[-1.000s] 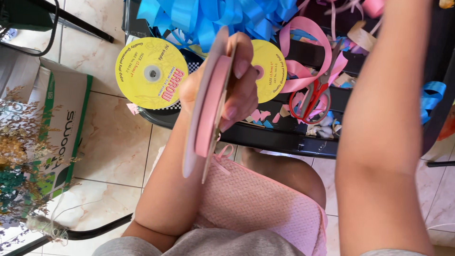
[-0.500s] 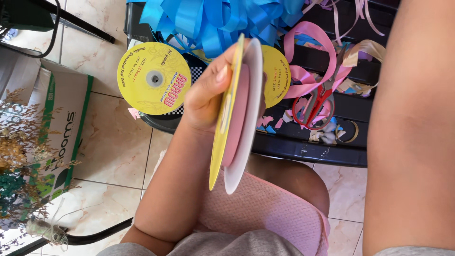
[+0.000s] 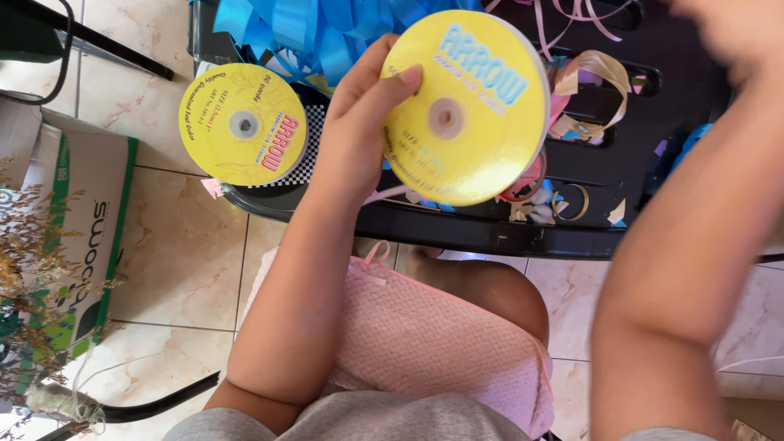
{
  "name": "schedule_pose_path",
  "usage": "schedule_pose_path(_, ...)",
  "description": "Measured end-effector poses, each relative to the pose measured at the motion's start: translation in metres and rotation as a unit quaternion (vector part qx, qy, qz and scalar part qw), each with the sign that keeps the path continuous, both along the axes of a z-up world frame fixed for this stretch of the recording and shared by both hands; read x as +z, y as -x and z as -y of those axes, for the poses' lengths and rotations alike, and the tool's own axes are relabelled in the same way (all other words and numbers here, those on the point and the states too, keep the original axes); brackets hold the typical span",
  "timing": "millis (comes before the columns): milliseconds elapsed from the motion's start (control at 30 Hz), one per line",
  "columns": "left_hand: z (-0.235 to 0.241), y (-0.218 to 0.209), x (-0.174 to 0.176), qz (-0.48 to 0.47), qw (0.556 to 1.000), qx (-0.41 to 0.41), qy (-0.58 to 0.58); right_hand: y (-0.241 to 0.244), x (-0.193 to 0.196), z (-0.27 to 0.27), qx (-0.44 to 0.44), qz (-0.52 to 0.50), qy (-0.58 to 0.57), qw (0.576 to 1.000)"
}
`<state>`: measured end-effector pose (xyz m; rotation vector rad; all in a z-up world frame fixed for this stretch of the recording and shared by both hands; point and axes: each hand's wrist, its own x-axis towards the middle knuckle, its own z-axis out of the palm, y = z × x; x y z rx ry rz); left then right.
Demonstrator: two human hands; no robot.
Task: The person assembles a pink ribbon bow by folding and looping lengths of ribbon, using shears to cut the ends, and tying the center with a thin pink string.
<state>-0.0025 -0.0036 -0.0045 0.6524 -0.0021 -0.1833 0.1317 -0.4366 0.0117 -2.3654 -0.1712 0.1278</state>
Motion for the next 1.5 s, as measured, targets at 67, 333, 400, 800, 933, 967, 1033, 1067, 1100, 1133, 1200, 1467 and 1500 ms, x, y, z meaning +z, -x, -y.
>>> schedule_pose_path(67, 0.006, -0.004, -0.005, 0.065, 0.961, 0.013, -0.268, 0.033, 0.003, -0.079, 0.008, -0.001, -0.011, 1.0)
schedule_pose_path(333, 0.008, -0.012, -0.017, 0.086, 0.757, 0.035, -0.646, 0.129, -0.049, -0.197, -0.062, -0.107, -0.224, 0.967)
schedule_pose_path(400, 0.006, -0.012, -0.02, 0.081, 0.763, 0.045, -0.639, 0.136, -0.041, -0.198, -0.054, -0.101, -0.188, 0.975)
schedule_pose_path(800, 0.014, -0.01, -0.027, -0.006, 0.918, -0.049, -0.395, 0.16, -0.009, -0.225, -0.217, -0.143, -0.266, 0.928)
schedule_pose_path(933, 0.015, -0.002, -0.02, 0.011, 0.948, 0.02, -0.316, 0.163, -0.021, -0.237, -0.15, -0.186, -0.46, 0.855)
schedule_pose_path(967, 0.015, -0.001, -0.014, -0.004, 0.946, 0.033, -0.323, 0.164, -0.025, -0.237, -0.102, -0.207, -0.466, 0.855)
schedule_pose_path(1033, 0.012, -0.005, -0.022, -0.009, 0.952, 0.046, -0.303, 0.162, -0.029, -0.234, -0.089, -0.222, -0.442, 0.864)
schedule_pose_path(1067, 0.013, -0.007, -0.027, -0.013, 0.958, 0.059, -0.281, 0.162, -0.031, -0.23, -0.077, -0.237, -0.416, 0.874)
schedule_pose_path(1100, 0.013, -0.007, -0.026, -0.013, 0.958, 0.06, -0.28, 0.161, -0.033, -0.225, -0.076, -0.237, -0.416, 0.875)
schedule_pose_path(1133, 0.013, -0.008, -0.025, -0.023, 0.964, 0.038, -0.262, 0.16, -0.036, -0.221, -0.067, -0.228, -0.439, 0.867)
schedule_pose_path(1200, 0.012, -0.007, -0.025, -0.04, 0.968, 0.022, -0.246, 0.157, -0.041, -0.214, -0.053, -0.227, -0.461, 0.857)
schedule_pose_path(1467, 0.005, -0.008, -0.014, -0.115, 0.948, 0.03, -0.296, 0.151, -0.034, -0.168, -0.211, -0.062, -0.496, 0.84)
schedule_pose_path(1500, 0.004, -0.007, -0.01, -0.115, 0.948, 0.03, -0.297, 0.15, -0.031, -0.163, -0.211, -0.063, -0.496, 0.84)
